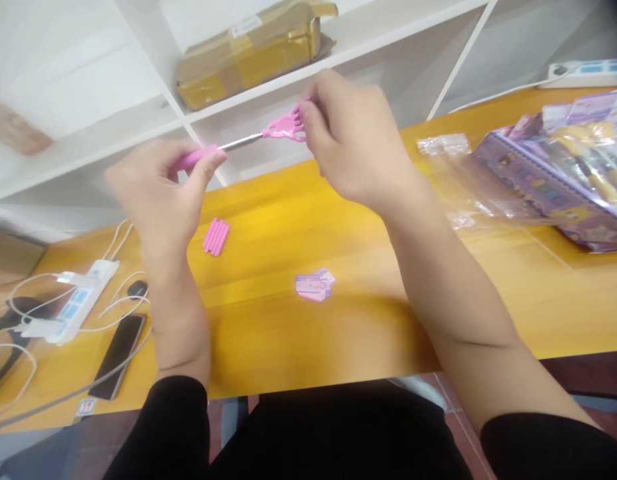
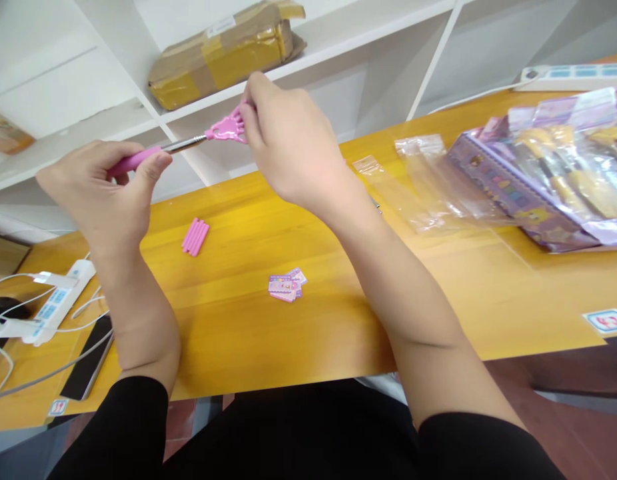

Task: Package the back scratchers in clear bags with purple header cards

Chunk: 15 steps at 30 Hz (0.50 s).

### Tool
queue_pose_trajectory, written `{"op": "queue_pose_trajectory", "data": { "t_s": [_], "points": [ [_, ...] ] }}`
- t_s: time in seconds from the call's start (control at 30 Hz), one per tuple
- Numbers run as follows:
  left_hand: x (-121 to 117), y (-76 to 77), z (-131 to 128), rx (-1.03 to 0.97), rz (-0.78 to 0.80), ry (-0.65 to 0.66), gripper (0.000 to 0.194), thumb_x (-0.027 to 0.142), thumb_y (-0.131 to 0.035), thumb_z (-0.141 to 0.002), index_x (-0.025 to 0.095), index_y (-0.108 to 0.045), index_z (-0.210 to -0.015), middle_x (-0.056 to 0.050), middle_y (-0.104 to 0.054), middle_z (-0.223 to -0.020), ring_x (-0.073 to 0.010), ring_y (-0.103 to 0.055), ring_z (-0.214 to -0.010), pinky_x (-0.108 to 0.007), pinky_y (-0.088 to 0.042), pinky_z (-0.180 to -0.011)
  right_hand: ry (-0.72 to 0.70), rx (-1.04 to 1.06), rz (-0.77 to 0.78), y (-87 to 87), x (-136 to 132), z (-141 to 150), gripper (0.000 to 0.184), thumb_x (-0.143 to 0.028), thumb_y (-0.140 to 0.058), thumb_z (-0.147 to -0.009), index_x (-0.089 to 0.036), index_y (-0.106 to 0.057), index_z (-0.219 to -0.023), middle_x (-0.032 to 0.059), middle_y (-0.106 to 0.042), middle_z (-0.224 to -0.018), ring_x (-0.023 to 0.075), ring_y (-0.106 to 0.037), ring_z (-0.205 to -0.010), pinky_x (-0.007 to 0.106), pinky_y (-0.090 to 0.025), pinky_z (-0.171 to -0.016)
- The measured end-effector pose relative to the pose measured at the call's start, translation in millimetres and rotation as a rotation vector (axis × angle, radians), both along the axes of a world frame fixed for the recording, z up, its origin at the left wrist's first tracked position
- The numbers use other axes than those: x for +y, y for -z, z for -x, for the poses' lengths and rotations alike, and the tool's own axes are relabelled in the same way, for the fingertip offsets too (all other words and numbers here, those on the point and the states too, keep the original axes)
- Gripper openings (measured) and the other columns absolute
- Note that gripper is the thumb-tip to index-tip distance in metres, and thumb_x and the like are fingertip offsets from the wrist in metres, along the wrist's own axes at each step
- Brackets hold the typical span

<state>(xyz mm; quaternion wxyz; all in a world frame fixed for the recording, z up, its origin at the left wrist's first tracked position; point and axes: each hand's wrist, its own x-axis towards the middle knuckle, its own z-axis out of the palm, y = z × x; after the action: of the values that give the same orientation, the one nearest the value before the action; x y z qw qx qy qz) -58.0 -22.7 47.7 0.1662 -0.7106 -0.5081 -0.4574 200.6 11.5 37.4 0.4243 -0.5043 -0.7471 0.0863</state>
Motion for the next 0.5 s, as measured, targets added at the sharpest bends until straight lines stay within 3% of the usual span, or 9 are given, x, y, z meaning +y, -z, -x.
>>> {"op": "queue_pose_trajectory", "data": {
  "t_s": [0.1,0.27,0.5],
  "points": [
    [1.0,0.1,-0.4,-0.011,-0.02,-0.03,0.028,0.057,-0.089,-0.095,0.03,-0.087,-0.089,0.002,-0.077,-0.082,-0.0189,-0.064,-0.077,-0.039,-0.046,-0.078,-0.051,0.05,-0.06,-0.5,1.6,-8.5,0.019,-0.036,-0.042,-0.114,-0.028,-0.056,-0.105,0.007,-0.069,-0.095,0.0219,-0.064,-0.095,0.038,-0.039,-0.09],
    [5.2,2.2,-0.7,0.008,-0.03,-0.012,0.029,0.056,-0.084,-0.099,0.03,-0.085,-0.089,0.001,-0.072,-0.08,-0.0206,-0.065,-0.079,-0.042,-0.047,-0.084,-0.005,0.062,-0.146,-1.6,2.9,-17.3,0.02,-0.033,-0.046,-0.114,-0.028,-0.065,-0.113,0.0043,-0.075,-0.114,0.0219,-0.069,-0.109,0.038,-0.044,-0.095],
    [13.5,6.2,-2.6,-0.008,-0.044,0.018,0.035,0.055,-0.081,-0.103,0.026,-0.083,-0.085,0.0,-0.061,-0.071,-0.0191,-0.05,-0.074,-0.039,-0.034,-0.077,0.118,0.029,-0.154,-1.1,10.5,-20.8,0.024,-0.03,-0.043,-0.12,-0.028,-0.065,-0.127,0.0044,-0.076,-0.123,0.026,-0.069,-0.117,0.039,-0.045,-0.104]
  ]
}}
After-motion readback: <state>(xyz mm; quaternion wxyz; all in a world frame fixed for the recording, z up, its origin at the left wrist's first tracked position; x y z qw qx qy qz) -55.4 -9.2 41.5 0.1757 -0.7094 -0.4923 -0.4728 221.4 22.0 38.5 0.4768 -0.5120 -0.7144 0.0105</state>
